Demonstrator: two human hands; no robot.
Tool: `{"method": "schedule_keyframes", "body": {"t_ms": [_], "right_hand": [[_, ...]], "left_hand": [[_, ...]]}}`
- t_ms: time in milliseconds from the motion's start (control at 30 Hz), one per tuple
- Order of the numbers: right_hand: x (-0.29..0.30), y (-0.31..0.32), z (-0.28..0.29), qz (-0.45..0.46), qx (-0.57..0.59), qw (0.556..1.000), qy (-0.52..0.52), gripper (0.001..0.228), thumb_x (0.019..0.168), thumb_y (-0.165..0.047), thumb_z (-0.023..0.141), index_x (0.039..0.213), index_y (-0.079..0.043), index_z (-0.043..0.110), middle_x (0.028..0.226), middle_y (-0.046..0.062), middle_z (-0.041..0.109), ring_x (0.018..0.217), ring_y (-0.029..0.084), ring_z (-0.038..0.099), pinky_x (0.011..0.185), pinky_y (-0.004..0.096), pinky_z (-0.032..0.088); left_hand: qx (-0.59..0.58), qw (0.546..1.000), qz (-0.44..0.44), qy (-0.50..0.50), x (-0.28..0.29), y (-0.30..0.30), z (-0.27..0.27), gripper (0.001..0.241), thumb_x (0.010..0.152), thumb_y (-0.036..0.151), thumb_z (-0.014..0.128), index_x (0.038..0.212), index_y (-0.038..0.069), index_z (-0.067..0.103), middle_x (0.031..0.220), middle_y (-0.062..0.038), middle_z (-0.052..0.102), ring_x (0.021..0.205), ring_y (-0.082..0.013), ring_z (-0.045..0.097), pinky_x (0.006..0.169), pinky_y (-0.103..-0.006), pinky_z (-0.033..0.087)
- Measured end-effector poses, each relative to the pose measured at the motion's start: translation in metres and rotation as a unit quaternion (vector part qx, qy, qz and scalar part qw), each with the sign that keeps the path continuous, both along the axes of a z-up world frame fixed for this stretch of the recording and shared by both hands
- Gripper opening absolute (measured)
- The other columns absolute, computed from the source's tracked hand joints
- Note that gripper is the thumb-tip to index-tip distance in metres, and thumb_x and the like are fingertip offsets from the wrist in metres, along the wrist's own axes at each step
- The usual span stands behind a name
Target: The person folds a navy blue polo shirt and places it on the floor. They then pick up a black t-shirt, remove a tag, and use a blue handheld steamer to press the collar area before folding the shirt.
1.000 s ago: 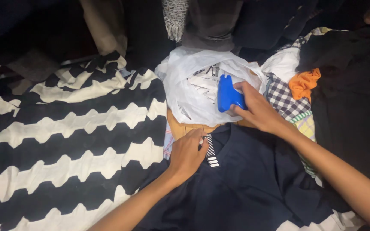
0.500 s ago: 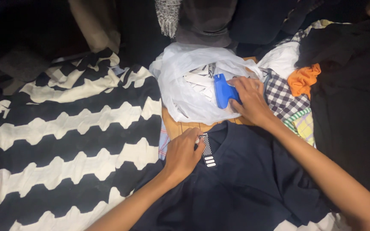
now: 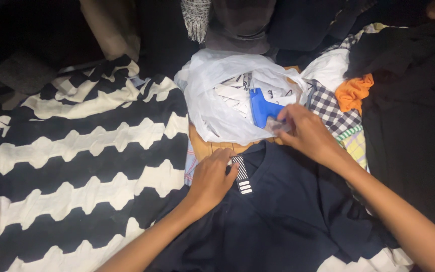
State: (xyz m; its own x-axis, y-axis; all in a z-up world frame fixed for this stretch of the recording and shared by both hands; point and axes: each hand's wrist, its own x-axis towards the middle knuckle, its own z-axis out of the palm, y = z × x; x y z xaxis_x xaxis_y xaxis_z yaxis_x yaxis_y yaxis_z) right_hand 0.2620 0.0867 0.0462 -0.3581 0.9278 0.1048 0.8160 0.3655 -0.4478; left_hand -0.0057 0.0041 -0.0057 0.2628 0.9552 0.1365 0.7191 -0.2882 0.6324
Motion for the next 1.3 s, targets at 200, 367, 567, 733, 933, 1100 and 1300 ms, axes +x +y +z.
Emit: {"method": "schedule_keyframes", "body": {"t_ms": [200,367,567,733,933,1100,1300], "right_hand": [[0.004,-0.030,0.034,0.064,-0.135,0.976,-0.159,0.041,0.083,-0.037,0.078,0.114,-0.013,0.067,0.105,0.012,0.075,0.110,0.035,0.071,0.096,0.047,0.053],[0.009,-0.045,0.036,0.069,-0.177,0.958,-0.217,0.062,0.082,-0.049,0.080,0.128,-0.014,0.059,0.116,0.010,0.070,0.121,0.032,0.066,0.105,0.046,0.046],[0.022,-0.047,0.018,0.029,-0.267,0.955,-0.128,0.079,0.079,-0.038,0.088,0.143,-0.031,0.042,0.131,0.007,0.052,0.117,0.031,0.063,0.100,0.042,0.050],[0.029,-0.042,0.010,0.006,-0.278,0.951,-0.132,0.089,0.071,-0.034,0.093,0.143,-0.023,0.043,0.137,0.009,0.067,0.121,0.031,0.068,0.099,0.039,0.052],[0.045,-0.040,0.026,0.004,-0.193,0.966,-0.174,0.028,0.081,-0.038,0.081,0.099,-0.021,0.069,0.088,0.004,0.079,0.088,0.025,0.074,0.081,0.035,0.049],[0.070,-0.032,0.022,0.080,-0.028,0.996,0.014,0.039,0.093,-0.034,0.065,0.121,-0.007,0.070,0.117,0.008,0.076,0.107,0.025,0.072,0.096,0.035,0.051],[0.069,-0.024,0.038,-0.188,-0.246,0.917,0.250,0.054,0.101,-0.022,0.049,0.154,-0.013,0.049,0.144,0.002,0.057,0.099,0.015,0.057,0.070,0.029,0.044]], "left_hand": [[-0.020,0.999,-0.029,0.003,-0.011,-0.010,0.059,0.039,0.094,0.019,0.067,0.130,0.008,0.059,0.118,-0.018,0.062,0.106,-0.0475,0.063,0.098,-0.0527,0.047],[-0.031,0.997,-0.015,0.070,-0.034,-0.022,0.053,0.041,0.094,0.024,0.069,0.131,0.009,0.058,0.121,-0.013,0.057,0.116,-0.0409,0.059,0.103,-0.0490,0.040],[0.021,0.997,0.014,0.068,-0.055,-0.059,0.061,0.040,0.099,0.031,0.064,0.130,0.006,0.057,0.122,-0.015,0.050,0.113,-0.0341,0.053,0.099,-0.0473,0.042],[0.014,0.994,0.027,0.108,-0.058,-0.075,0.054,0.048,0.097,0.035,0.067,0.132,0.004,0.055,0.121,-0.015,0.052,0.107,-0.0347,0.057,0.093,-0.0501,0.048],[0.002,0.986,0.035,0.161,-0.062,-0.082,0.048,0.072,0.094,0.050,0.069,0.142,0.001,0.046,0.122,-0.021,0.056,0.102,-0.0388,0.060,0.091,-0.0499,0.051],[-0.085,0.983,0.018,0.165,-0.062,-0.082,0.056,0.092,0.084,0.066,0.076,0.145,0.006,0.041,0.124,-0.014,0.058,0.113,-0.0376,0.049,0.105,-0.0535,0.033],[-0.134,0.986,0.007,0.103,-0.065,-0.081,0.064,0.102,0.077,0.050,0.090,0.152,0.010,0.034,0.139,-0.010,0.052,0.118,-0.0335,0.045,0.102,-0.0471,0.033]]}}
